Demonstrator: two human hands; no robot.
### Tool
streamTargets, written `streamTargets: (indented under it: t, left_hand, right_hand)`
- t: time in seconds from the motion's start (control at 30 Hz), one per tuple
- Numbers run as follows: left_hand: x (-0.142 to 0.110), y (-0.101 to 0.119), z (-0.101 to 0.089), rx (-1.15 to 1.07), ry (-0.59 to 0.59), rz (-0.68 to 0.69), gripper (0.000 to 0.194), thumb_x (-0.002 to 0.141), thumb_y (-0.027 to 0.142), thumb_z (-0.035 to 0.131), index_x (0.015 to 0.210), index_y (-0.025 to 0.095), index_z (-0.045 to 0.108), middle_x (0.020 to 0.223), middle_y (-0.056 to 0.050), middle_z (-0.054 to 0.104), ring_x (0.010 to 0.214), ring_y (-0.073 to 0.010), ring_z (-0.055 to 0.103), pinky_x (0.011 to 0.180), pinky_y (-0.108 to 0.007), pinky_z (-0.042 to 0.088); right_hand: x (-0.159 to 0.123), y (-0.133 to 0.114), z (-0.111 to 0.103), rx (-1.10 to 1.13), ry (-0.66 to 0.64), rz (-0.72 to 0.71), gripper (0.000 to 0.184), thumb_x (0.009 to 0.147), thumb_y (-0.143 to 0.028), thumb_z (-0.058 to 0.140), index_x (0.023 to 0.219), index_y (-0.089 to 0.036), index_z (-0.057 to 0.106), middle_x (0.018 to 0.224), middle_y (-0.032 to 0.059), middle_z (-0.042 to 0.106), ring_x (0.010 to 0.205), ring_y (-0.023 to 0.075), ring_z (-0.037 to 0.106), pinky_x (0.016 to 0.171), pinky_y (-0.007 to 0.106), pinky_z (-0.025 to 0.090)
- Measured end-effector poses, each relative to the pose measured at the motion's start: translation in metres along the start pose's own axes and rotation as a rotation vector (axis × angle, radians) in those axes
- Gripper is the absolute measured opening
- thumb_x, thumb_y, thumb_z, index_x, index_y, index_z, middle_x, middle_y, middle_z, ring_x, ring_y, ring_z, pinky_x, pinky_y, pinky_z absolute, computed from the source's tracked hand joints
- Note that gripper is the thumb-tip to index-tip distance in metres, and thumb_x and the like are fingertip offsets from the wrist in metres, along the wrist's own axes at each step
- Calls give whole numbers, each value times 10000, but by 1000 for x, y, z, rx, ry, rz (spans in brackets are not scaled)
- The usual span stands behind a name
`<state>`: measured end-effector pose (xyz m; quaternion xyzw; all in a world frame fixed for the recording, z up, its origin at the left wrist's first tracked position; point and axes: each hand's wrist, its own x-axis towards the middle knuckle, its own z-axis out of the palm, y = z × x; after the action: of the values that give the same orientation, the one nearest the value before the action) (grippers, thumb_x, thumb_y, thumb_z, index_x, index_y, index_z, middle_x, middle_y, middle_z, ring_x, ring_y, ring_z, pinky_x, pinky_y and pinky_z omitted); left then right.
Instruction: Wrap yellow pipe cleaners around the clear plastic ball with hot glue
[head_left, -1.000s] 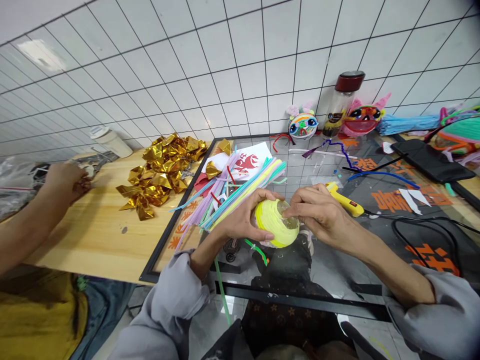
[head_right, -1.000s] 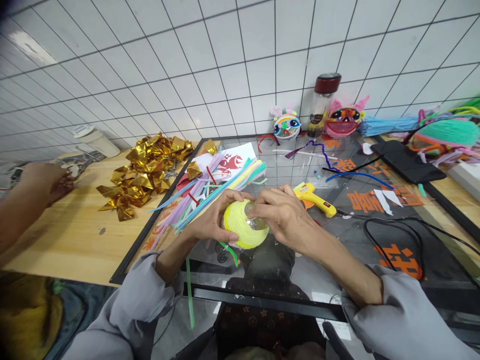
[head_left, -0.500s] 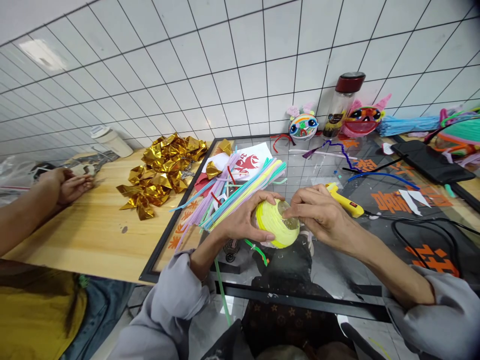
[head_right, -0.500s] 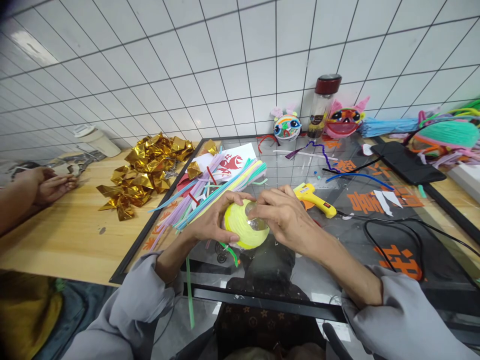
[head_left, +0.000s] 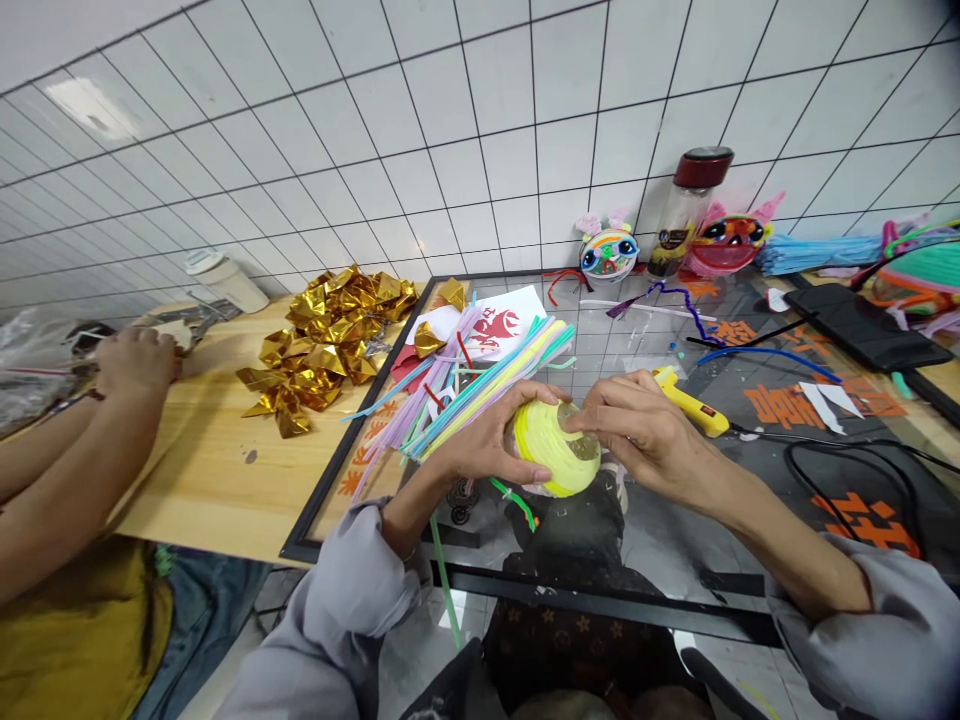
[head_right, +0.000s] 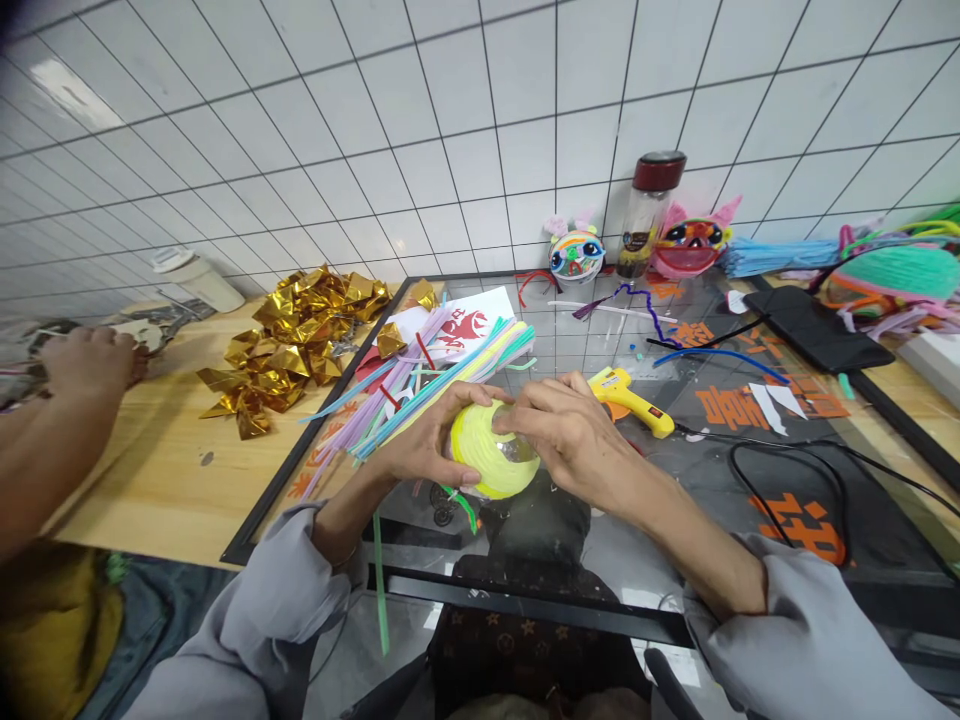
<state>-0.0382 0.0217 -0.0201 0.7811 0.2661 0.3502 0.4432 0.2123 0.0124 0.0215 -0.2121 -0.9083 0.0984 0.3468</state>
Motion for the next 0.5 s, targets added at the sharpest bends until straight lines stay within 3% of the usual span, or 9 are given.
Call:
streamTargets:
  t: [0.5]
  left_hand:
    - [1, 1, 1, -15, -16, 22, 707, 657, 411, 888, 1239, 256, 518, 1424, -117, 552, 1352, -330, 529, 1163, -495, 362]
  right_hand:
    - [1, -3, -2, -42, -26, 2, 394, 890, 25, 455, 1045, -221, 722, 880, 37, 665, 815, 173, 576, 763, 347, 332]
